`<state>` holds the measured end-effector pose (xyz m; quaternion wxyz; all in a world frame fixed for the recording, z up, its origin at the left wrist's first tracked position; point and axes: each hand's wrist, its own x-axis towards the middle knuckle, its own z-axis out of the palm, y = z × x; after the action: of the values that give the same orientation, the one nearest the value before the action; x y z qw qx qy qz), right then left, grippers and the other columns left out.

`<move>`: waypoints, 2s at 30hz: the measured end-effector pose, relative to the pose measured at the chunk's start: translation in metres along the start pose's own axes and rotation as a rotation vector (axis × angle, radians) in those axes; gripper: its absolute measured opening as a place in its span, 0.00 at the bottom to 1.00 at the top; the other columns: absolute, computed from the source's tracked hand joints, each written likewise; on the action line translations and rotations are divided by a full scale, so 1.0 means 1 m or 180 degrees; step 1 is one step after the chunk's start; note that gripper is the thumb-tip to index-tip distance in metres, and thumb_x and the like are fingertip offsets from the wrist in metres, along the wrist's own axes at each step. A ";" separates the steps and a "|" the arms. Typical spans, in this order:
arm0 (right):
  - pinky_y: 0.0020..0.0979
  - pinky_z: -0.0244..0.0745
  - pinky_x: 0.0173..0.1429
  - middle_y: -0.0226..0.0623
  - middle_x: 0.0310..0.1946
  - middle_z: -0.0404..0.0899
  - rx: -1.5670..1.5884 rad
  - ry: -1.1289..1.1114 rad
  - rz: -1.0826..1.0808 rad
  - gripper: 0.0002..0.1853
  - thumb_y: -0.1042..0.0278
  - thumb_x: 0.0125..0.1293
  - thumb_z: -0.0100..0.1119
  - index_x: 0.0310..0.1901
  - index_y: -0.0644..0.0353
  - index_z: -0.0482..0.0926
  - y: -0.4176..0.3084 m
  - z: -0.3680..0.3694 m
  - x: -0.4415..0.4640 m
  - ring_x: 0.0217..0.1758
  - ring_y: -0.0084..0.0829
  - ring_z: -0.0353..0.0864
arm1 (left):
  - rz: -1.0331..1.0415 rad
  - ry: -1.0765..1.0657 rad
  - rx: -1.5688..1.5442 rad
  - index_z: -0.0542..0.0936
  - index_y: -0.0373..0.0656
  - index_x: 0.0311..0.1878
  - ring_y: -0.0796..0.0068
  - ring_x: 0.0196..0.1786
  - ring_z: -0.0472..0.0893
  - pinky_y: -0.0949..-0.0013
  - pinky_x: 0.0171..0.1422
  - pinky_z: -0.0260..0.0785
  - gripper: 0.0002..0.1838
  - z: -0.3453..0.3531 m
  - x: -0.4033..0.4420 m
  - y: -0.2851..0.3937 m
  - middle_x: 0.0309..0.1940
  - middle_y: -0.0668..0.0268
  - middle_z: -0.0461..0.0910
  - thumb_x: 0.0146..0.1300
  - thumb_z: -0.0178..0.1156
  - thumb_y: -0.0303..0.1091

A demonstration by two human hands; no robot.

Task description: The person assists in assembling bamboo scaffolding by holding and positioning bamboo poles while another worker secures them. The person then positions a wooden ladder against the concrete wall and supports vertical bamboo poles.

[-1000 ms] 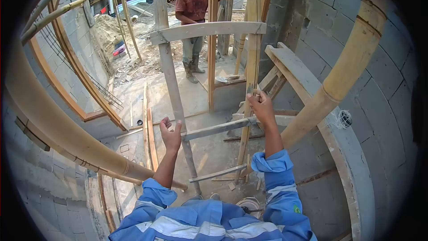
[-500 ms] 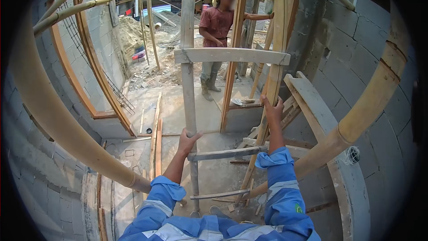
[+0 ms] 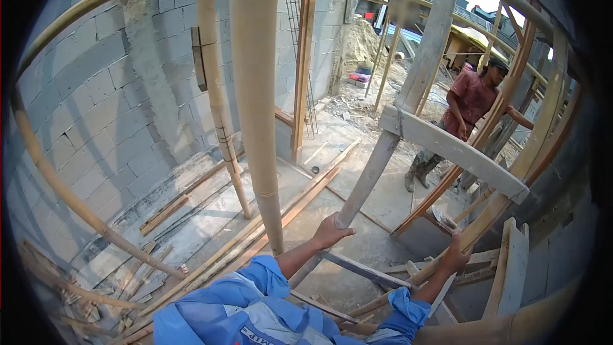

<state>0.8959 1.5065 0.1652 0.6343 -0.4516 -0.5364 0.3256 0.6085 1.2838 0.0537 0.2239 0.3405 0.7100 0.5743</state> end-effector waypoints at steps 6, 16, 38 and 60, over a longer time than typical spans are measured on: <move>0.39 0.81 0.54 0.50 0.51 0.84 -0.0201 -0.0181 0.0027 0.32 0.56 0.63 0.78 0.59 0.75 0.79 -0.004 0.008 -0.031 0.48 0.41 0.85 | -0.0247 -0.0203 -0.0199 0.78 0.38 0.65 0.64 0.58 0.83 0.62 0.66 0.72 0.43 -0.057 -0.075 -0.002 0.54 0.55 0.85 0.54 0.79 0.56; 0.36 0.79 0.53 0.46 0.46 0.85 -0.0046 -0.0073 -0.0586 0.28 0.60 0.65 0.75 0.57 0.76 0.79 -0.083 0.021 -0.122 0.46 0.36 0.84 | 0.0255 0.0281 -0.0352 0.77 0.38 0.58 0.59 0.52 0.83 0.59 0.61 0.72 0.34 -0.094 -0.180 0.013 0.45 0.52 0.84 0.56 0.77 0.51; 0.38 0.84 0.51 0.50 0.44 0.85 0.0450 -0.0433 -0.0827 0.34 0.62 0.61 0.80 0.60 0.79 0.75 -0.219 -0.008 -0.288 0.46 0.37 0.85 | 0.0243 0.1601 -0.0385 0.79 0.39 0.60 0.68 0.50 0.84 0.64 0.59 0.73 0.28 -0.242 -0.396 0.043 0.47 0.57 0.85 0.57 0.74 0.37; 0.49 0.81 0.51 0.60 0.46 0.86 0.1868 -0.3803 -0.0927 0.40 0.45 0.54 0.84 0.49 0.80 0.82 -0.245 0.204 -0.534 0.46 0.50 0.84 | -0.0601 0.4416 0.0062 0.77 0.32 0.66 0.64 0.60 0.83 0.62 0.68 0.71 0.40 -0.327 -0.606 0.017 0.57 0.52 0.84 0.52 0.78 0.43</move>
<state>0.5660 0.9793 0.1882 0.3628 0.0732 -0.7394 0.5624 0.7851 0.6204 0.1041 -0.2352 -0.1659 0.7206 0.6307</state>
